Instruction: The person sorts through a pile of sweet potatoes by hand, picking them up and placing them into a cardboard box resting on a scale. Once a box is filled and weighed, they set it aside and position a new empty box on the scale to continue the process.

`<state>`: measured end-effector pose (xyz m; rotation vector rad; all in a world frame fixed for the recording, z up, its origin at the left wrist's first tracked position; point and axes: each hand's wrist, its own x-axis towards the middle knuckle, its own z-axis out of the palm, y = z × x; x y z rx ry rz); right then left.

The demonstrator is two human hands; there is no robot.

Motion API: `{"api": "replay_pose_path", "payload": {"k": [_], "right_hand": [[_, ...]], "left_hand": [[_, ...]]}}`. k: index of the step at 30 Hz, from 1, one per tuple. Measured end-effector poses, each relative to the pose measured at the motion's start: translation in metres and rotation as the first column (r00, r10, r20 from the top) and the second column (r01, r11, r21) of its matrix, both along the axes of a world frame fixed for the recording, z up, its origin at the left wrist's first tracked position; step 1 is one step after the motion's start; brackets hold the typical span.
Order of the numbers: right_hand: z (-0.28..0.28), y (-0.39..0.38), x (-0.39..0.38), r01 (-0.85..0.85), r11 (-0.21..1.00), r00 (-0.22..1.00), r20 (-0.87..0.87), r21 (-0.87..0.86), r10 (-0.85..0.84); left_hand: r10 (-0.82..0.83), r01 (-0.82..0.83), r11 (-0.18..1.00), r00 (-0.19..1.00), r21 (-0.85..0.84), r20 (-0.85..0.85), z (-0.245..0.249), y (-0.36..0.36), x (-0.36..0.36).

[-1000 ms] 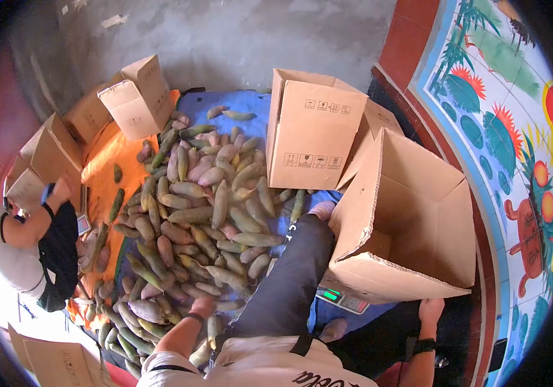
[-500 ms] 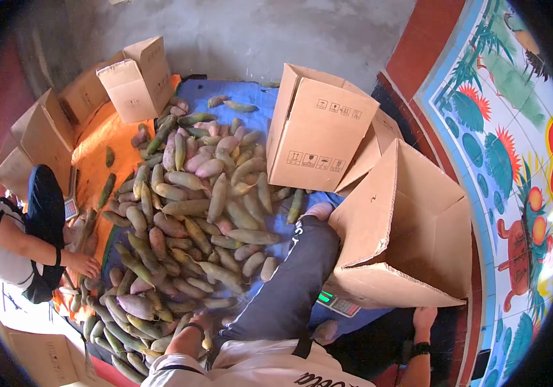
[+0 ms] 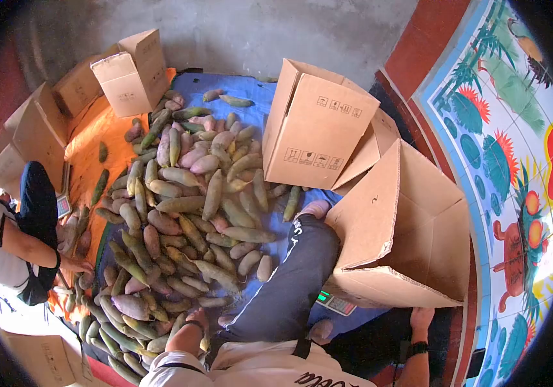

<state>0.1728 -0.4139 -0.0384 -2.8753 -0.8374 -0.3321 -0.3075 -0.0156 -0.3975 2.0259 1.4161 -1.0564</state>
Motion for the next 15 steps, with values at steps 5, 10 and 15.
{"api": "replay_pose_path", "payload": {"k": [5, 10, 15], "right_hand": [[0.007, 0.019, -0.012, 0.014, 0.998, 0.982, 0.188, 0.067, -0.026], [0.005, 0.015, -0.009, 0.003, 0.998, 0.984, 0.176, 0.063, -0.014], [0.001, 0.014, -0.007, -0.049, 0.997, 0.975, 0.218, 0.057, 0.036]], "left_hand": [[0.053, -0.046, 0.996, 0.995, 0.082, -0.079, 0.011, -0.004, 0.019], [-0.006, 0.016, 0.995, 0.994, 0.098, -0.106, 0.038, 0.001, 0.023], [-0.294, 0.291, 0.937, 0.956, -0.193, 0.014, 0.064, 0.015, 0.012]]}}
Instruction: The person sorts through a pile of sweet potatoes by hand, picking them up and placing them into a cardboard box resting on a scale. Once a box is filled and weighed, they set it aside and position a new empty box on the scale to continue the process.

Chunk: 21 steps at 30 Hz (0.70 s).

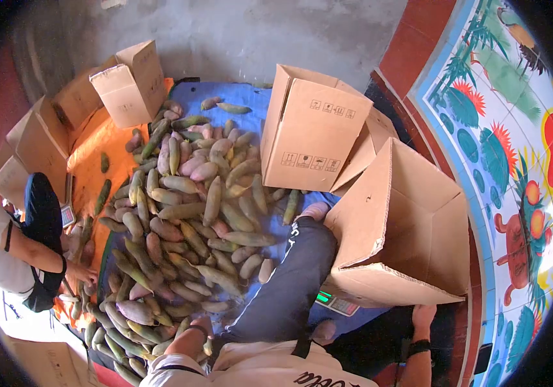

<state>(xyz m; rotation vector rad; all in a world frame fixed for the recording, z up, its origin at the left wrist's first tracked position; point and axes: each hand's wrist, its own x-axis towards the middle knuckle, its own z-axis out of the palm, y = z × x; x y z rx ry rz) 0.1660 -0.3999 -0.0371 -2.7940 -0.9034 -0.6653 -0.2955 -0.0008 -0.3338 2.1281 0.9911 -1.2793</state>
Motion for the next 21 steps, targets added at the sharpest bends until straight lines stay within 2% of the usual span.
{"api": "replay_pose_path", "payload": {"k": [4, 5, 7, 9, 11, 12, 13, 14, 15, 17, 18, 20, 21], "right_hand": [[0.002, -0.001, 0.0, 0.041, 0.999, 0.996, -0.077, -0.002, -0.041], [0.003, 0.001, -0.001, 0.067, 0.997, 0.991, -0.113, -0.025, -0.07], [0.006, 0.007, -0.004, 0.073, 0.997, 0.993, -0.095, 0.024, -0.071], [0.005, 0.006, -0.005, 0.078, 0.995, 0.994, -0.078, 0.069, -0.073], [0.0, 0.004, -0.002, 0.102, 0.992, 0.992, -0.076, 0.073, -0.097], [0.001, 0.005, -0.002, 0.102, 0.991, 0.992, -0.078, 0.081, -0.096], [0.003, 0.006, -0.003, 0.092, 0.992, 0.994, -0.072, 0.087, -0.085], [0.003, 0.007, -0.005, 0.081, 0.992, 0.995, -0.068, 0.093, -0.075], [0.001, 0.006, -0.003, 0.082, 0.991, 0.995, -0.07, 0.101, -0.075], [-0.002, 0.002, -0.001, 0.078, 0.993, 0.994, -0.078, 0.09, -0.071], [-0.003, 0.002, -0.002, 0.081, 0.992, 0.994, -0.079, 0.096, -0.074], [-0.002, 0.002, -0.003, 0.098, 0.991, 0.992, -0.093, 0.086, -0.09], [-0.004, 0.0, -0.003, 0.1, 0.991, 0.991, -0.095, 0.091, -0.092]], "left_hand": [[-0.046, 0.05, 0.998, 0.994, -0.033, 0.102, -0.007, -0.007, -0.002], [-0.107, 0.113, 0.993, 0.983, -0.031, 0.15, -0.013, -0.006, -0.003], [-0.127, 0.129, 0.992, 0.983, -0.006, 0.134, -0.022, -0.003, -0.001], [-0.145, 0.145, 0.989, 0.982, 0.016, 0.116, 0.008, 0.004, 0.013], [-0.087, 0.064, 0.991, 0.975, 0.117, 0.205, 0.049, 0.02, 0.032], [-0.031, 0.029, 0.999, 0.989, 0.015, 0.142, 0.088, 0.032, 0.049], [-0.006, -0.06, 0.982, 0.937, 0.179, 0.349, 0.095, 0.035, 0.049], [0.087, -0.13, 0.979, 0.962, 0.154, 0.26, 0.114, 0.046, 0.061], [0.115, -0.156, 0.978, 0.958, 0.14, 0.263, 0.146, 0.053, 0.076], [0.292, -0.412, 0.894, 0.834, 0.176, 0.468, 0.184, 0.062, 0.093], [0.197, -0.444, 0.865, 0.73, 0.235, 0.655, 0.178, 0.068, 0.093], [0.168, -0.616, 0.747, 0.539, 0.25, 0.826, 0.198, 0.071, 0.113], [0.162, -0.614, 0.747, 0.54, 0.255, 0.826, 0.212, 0.071, 0.124]]}}
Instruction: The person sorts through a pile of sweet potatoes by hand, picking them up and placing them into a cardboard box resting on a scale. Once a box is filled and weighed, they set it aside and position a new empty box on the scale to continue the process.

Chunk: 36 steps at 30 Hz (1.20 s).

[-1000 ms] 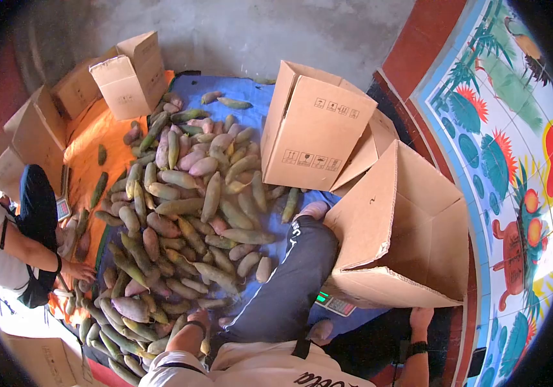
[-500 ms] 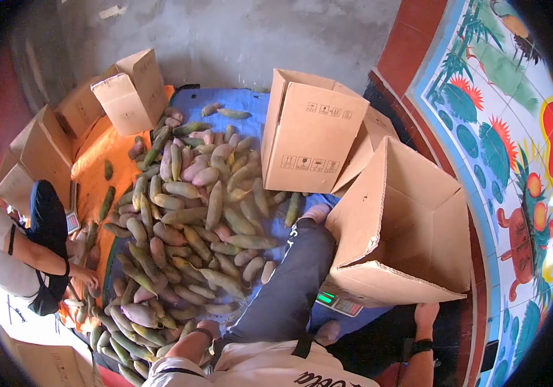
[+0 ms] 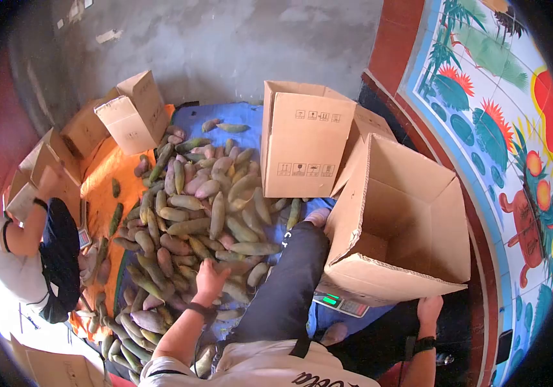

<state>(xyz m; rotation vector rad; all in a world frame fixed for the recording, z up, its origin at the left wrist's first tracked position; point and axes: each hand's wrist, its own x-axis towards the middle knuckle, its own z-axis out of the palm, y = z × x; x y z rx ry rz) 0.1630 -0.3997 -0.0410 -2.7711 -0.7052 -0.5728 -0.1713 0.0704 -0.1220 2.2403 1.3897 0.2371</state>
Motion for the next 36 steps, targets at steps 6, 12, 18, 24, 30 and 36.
{"api": "replay_pose_path", "payload": {"k": [6, 12, 18, 24, 30, 36], "right_hand": [[-0.011, -0.007, 0.008, 0.006, 1.0, 1.0, 0.009, -0.014, -0.006], [-0.008, -0.004, 0.006, -0.031, 0.998, 0.999, 0.024, 0.05, 0.03], [0.001, 0.001, 0.0, 0.014, 0.999, 1.0, 0.001, 0.052, -0.014], [-0.002, 0.0, 0.001, -0.006, 0.999, 1.0, 0.016, 0.041, 0.005], [-0.004, 0.001, 0.003, -0.019, 1.0, 0.999, 0.037, 0.021, 0.019], [-0.004, 0.002, 0.004, 0.021, 1.0, 1.0, 0.006, 0.019, -0.022]], "left_hand": [[-0.183, -0.03, 0.952, 0.741, 0.303, 0.647, 0.119, -0.027, 0.064], [-0.392, 0.09, 0.912, 0.48, 0.401, 0.785, 0.186, -0.067, 0.105], [-0.59, 0.188, 0.807, 0.304, 0.56, 0.748, 0.219, -0.096, 0.135], [-0.729, 0.4, 0.677, 0.252, 0.617, 0.637, 0.222, -0.116, 0.162], [-0.815, 0.464, 0.572, 0.23, 0.676, 0.532, 0.226, -0.124, 0.176], [-0.871, 0.499, 0.49, 0.244, 0.714, 0.427, 0.217, -0.118, 0.179]]}}
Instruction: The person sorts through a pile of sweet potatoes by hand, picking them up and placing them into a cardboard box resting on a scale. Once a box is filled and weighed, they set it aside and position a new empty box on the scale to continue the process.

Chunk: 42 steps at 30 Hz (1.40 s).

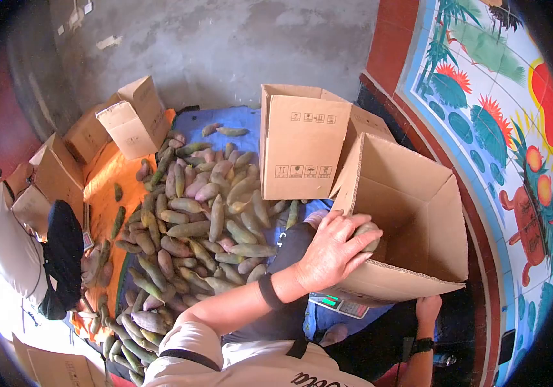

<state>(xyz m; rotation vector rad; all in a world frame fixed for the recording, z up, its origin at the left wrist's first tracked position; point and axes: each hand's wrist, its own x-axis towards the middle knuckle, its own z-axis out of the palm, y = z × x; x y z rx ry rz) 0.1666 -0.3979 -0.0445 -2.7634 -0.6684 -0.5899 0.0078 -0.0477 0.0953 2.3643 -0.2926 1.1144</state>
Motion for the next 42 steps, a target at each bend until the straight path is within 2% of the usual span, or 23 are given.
{"api": "replay_pose_path", "payload": {"k": [2, 5, 7, 9, 11, 12, 15, 18, 21, 23, 25, 29, 32, 35, 37, 39, 42], "right_hand": [[0.005, 0.002, -0.003, 0.018, 0.999, 0.999, -0.028, -0.034, -0.018], [0.0, 0.0, 0.001, -0.006, 0.999, 1.0, -0.007, 0.034, 0.006], [-0.001, -0.002, 0.001, -0.048, 0.998, 0.999, 0.011, 0.039, 0.047], [-0.003, -0.005, 0.002, -0.09, 0.995, 0.996, 0.028, 0.044, 0.089], [-0.007, -0.007, 0.002, -0.03, 0.999, 0.999, 0.025, 0.036, 0.029], [-0.002, -0.005, 0.0, 0.016, 1.0, 1.0, 0.001, -0.026, -0.016], [-0.002, -0.002, 0.003, 0.008, 1.0, 0.999, -0.039, 0.0, -0.008], [-0.003, -0.003, 0.002, -0.012, 0.999, 1.0, 0.009, -0.036, 0.012], [-0.003, -0.003, 0.005, 0.036, 0.995, 0.998, -0.055, -0.088, -0.041], [-0.001, -0.002, 0.004, 0.042, 0.993, 0.996, -0.071, -0.11, -0.05], [0.002, -0.001, 0.003, 0.048, 0.99, 0.995, -0.084, -0.133, -0.06], [0.009, 0.007, -0.001, -0.001, 0.998, 0.999, -0.045, -0.068, -0.002], [0.006, 0.004, 0.0, -0.031, 0.998, 0.999, -0.02, -0.057, 0.03], [0.009, 0.007, 0.0, -0.03, 0.999, 1.0, -0.008, -0.044, 0.03], [0.014, 0.012, -0.005, -0.024, 1.0, 1.0, 0.002, -0.019, 0.024], [0.02, 0.015, -0.009, 0.028, 0.998, 0.998, -0.063, -0.063, -0.032], [0.017, 0.012, -0.006, 0.009, 0.998, 0.999, -0.05, -0.066, -0.012]], "left_hand": [[-0.014, 0.014, 0.999, 1.0, 0.038, 0.003, -0.006, 0.0, -0.003], [-0.01, 0.01, 0.999, 1.0, -0.031, 0.0, -0.011, 0.005, -0.016], [0.042, -0.035, 0.989, 0.998, -0.141, 0.047, -0.018, 0.016, -0.028], [0.178, -0.178, 0.967, 0.984, -0.184, -0.02, -0.031, 0.031, -0.044], [0.316, -0.331, 0.921, 0.943, -0.208, -0.101, -0.058, 0.051, -0.06], [0.397, -0.418, 0.895, 0.906, -0.156, -0.147, -0.07, 0.062, -0.072], [0.591, -0.607, 0.794, 0.78, -0.021, -0.204, -0.135, 0.108, -0.118], [0.743, -0.789, 0.61, 0.537, 0.075, -0.398, -0.202, 0.145, -0.185], [0.8, -0.912, 0.351, 0.173, 0.214, -0.575, -0.261, 0.166, -0.269], [0.57, -0.878, 0.201, -0.256, 0.434, -0.781, -0.256, 0.159, -0.309], [0.483, -0.836, 0.088, -0.44, 0.542, -0.757, -0.283, 0.151, -0.356], [0.453, -0.865, 0.115, -0.391, 0.488, -0.801, -0.277, 0.128, -0.373], [0.418, -0.906, 0.039, -0.368, 0.421, -0.83, -0.298, 0.135, -0.374], [0.401, -0.913, 0.04, -0.357, 0.406, -0.843, -0.304, 0.144, -0.37], [0.394, -0.915, 0.027, -0.361, 0.403, -0.845, -0.303, 0.146, -0.365], [0.48, -0.87, 0.055, -0.407, 0.49, -0.777, -0.302, 0.146, -0.364], [0.423, -0.878, 0.073, -0.401, 0.472, -0.812, -0.299, 0.154, -0.363]]}}
